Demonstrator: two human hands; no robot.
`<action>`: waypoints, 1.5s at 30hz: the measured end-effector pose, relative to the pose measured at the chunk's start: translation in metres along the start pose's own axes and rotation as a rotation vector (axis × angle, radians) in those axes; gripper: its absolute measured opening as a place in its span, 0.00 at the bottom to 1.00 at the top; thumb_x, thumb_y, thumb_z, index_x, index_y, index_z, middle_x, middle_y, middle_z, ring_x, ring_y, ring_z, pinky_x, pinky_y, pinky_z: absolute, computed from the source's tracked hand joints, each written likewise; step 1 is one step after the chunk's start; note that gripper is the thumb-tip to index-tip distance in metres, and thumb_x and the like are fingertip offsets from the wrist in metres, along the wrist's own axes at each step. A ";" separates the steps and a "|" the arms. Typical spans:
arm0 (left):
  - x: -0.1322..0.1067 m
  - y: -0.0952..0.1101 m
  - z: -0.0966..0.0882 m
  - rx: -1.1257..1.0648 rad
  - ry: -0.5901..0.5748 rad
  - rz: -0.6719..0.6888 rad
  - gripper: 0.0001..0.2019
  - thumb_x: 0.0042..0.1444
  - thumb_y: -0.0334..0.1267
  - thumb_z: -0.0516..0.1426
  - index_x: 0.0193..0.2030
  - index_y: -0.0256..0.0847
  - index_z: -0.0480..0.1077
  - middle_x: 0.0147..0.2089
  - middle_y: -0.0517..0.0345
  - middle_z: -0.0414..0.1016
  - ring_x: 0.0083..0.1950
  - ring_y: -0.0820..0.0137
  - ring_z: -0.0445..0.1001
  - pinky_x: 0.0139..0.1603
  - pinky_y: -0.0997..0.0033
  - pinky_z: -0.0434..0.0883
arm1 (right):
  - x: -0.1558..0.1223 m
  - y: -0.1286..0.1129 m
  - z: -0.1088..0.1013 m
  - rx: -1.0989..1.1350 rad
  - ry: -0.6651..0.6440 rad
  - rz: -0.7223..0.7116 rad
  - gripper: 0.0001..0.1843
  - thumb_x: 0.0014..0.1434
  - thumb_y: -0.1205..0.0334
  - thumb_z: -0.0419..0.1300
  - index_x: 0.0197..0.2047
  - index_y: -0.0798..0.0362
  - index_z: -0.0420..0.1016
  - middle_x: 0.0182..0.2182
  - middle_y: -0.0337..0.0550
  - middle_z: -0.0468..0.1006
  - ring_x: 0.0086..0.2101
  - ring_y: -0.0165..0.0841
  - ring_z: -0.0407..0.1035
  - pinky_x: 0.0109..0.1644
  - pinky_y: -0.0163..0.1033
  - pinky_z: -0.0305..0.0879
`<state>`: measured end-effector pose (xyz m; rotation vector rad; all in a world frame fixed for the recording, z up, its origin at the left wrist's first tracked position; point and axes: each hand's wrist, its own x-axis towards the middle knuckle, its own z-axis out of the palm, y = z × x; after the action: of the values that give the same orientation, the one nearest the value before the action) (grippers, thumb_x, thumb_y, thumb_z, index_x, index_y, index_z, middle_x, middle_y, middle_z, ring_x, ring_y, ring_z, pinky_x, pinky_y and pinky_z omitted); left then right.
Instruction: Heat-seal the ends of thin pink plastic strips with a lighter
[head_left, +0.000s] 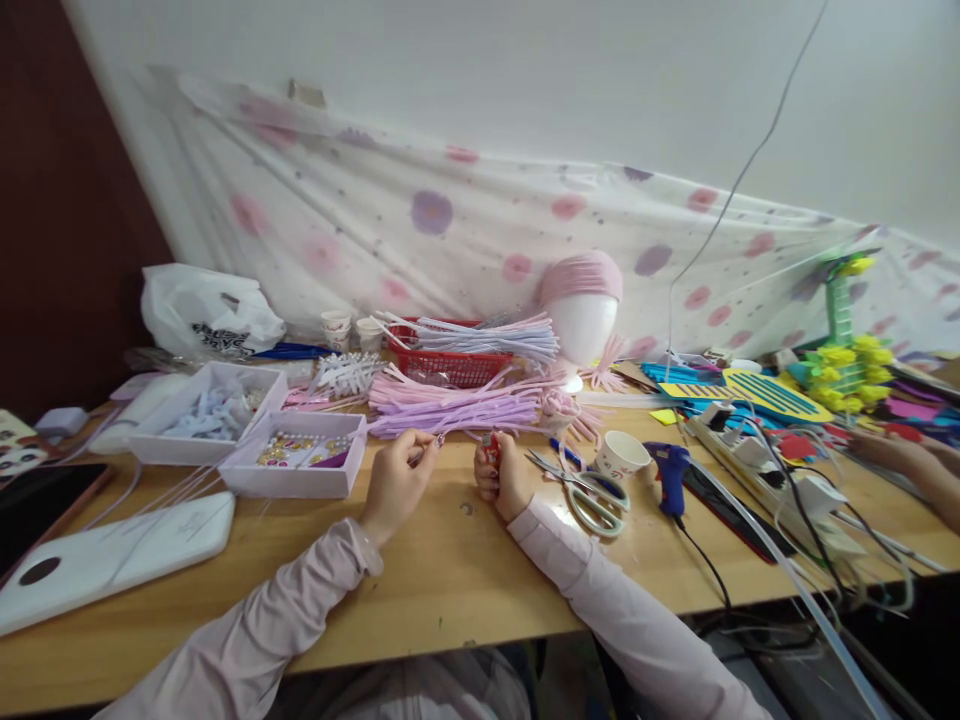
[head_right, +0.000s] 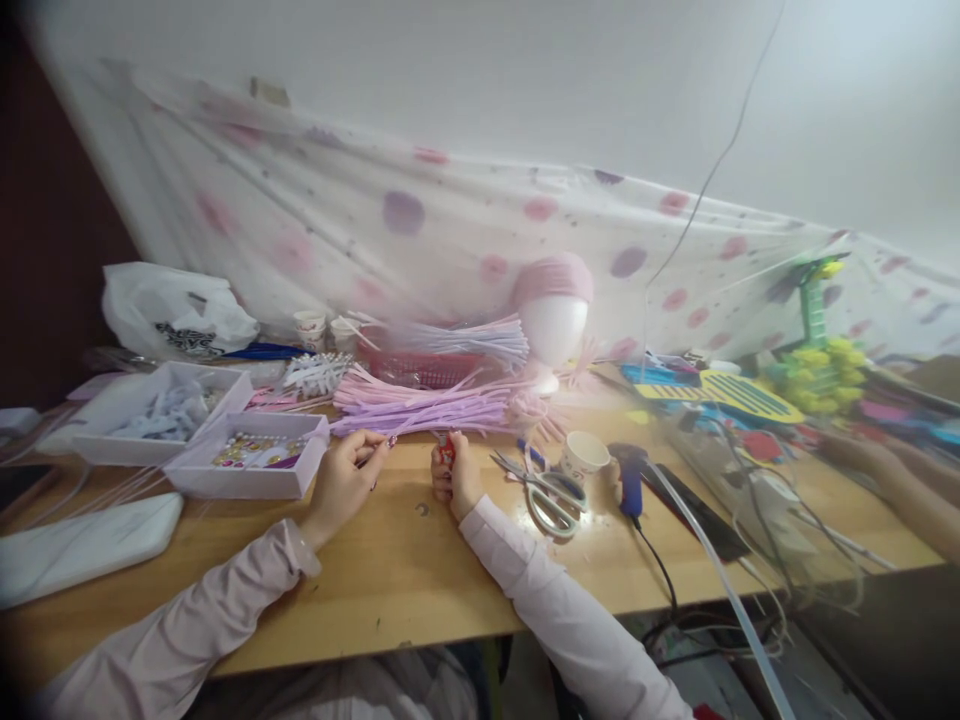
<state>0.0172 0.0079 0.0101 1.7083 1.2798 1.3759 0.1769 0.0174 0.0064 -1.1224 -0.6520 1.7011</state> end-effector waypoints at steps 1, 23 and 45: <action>0.000 0.000 0.000 -0.006 -0.006 -0.007 0.08 0.55 0.43 0.52 0.30 0.41 0.64 0.16 0.67 0.61 0.17 0.76 0.59 0.21 0.77 0.54 | 0.000 0.000 0.000 -0.001 -0.002 0.009 0.20 0.54 0.47 0.44 0.19 0.51 0.56 0.10 0.26 0.46 0.11 0.21 0.34 0.15 0.28 0.29; 0.000 -0.002 0.004 0.011 -0.062 -0.110 0.10 0.50 0.44 0.50 0.25 0.42 0.58 0.14 0.70 0.54 0.17 0.77 0.53 0.19 0.77 0.48 | 0.007 0.000 0.000 -0.032 0.086 -0.048 0.18 0.57 0.53 0.42 0.21 0.52 0.57 0.10 0.26 0.49 0.10 0.20 0.36 0.14 0.28 0.30; -0.006 0.002 0.004 -0.088 -0.121 -0.036 0.09 0.53 0.44 0.50 0.27 0.42 0.57 0.16 0.71 0.52 0.17 0.79 0.50 0.19 0.78 0.47 | 0.012 0.008 -0.002 -0.215 0.089 -0.263 0.17 0.55 0.48 0.51 0.24 0.53 0.62 0.12 0.28 0.54 0.11 0.20 0.43 0.14 0.30 0.36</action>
<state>0.0216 0.0022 0.0081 1.6739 1.1604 1.2691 0.1733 0.0254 -0.0057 -1.1965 -0.9006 1.3738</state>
